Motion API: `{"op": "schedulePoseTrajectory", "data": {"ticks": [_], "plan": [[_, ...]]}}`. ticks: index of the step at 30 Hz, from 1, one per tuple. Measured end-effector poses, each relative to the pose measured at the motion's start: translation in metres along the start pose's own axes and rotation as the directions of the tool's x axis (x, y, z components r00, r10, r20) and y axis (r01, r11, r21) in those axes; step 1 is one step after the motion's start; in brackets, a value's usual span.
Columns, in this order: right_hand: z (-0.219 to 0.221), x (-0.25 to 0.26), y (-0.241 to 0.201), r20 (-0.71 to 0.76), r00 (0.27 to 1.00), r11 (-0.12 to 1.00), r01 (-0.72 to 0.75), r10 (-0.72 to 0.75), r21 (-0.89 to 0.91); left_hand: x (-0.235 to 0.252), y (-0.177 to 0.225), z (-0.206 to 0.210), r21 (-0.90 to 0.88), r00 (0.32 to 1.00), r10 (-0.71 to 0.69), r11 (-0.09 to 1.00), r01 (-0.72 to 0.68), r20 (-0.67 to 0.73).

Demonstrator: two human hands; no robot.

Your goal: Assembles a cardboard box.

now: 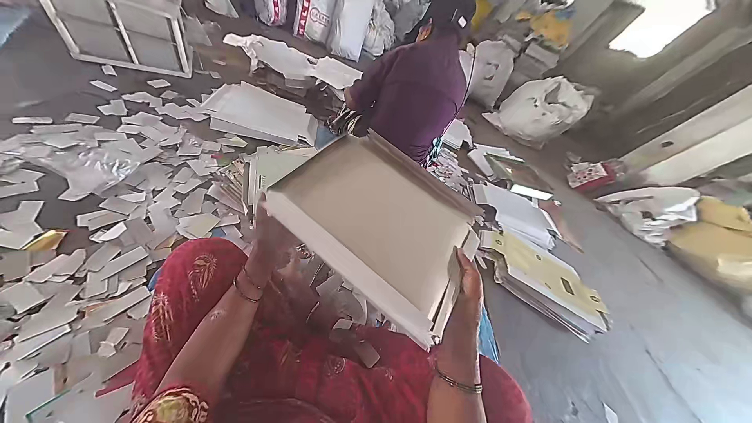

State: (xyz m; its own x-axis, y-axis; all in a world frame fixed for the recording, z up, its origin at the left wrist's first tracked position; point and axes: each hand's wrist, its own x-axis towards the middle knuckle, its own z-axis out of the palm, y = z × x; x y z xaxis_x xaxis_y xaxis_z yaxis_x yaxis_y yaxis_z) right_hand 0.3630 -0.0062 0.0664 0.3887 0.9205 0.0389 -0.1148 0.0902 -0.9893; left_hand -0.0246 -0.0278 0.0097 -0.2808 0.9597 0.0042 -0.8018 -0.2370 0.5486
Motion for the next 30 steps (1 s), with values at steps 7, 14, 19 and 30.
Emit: {"op": "schedulePoseTrajectory", "data": {"ticks": [7,14,19,30], "plan": [[0.003,0.004,0.010,0.086,0.996,0.982,-0.009,-0.008,0.191,0.000,-0.014,0.013,0.179,0.965,-0.225,0.963,0.201,0.131],[0.015,-0.010,0.007,0.234,0.972,0.988,-0.007,-0.030,0.152,-0.002,-0.020,0.003,0.187,0.966,-0.194,0.956,0.224,-0.169],[0.005,0.002,0.020,0.151,0.988,0.992,-0.048,0.030,0.113,0.012,-0.021,-0.001,0.155,0.979,-0.165,0.971,0.182,-0.118],[0.039,-0.056,0.012,0.670,0.668,0.686,0.653,-0.323,-0.321,0.031,0.014,0.020,0.266,0.988,0.058,0.964,-0.018,-0.143]]}}
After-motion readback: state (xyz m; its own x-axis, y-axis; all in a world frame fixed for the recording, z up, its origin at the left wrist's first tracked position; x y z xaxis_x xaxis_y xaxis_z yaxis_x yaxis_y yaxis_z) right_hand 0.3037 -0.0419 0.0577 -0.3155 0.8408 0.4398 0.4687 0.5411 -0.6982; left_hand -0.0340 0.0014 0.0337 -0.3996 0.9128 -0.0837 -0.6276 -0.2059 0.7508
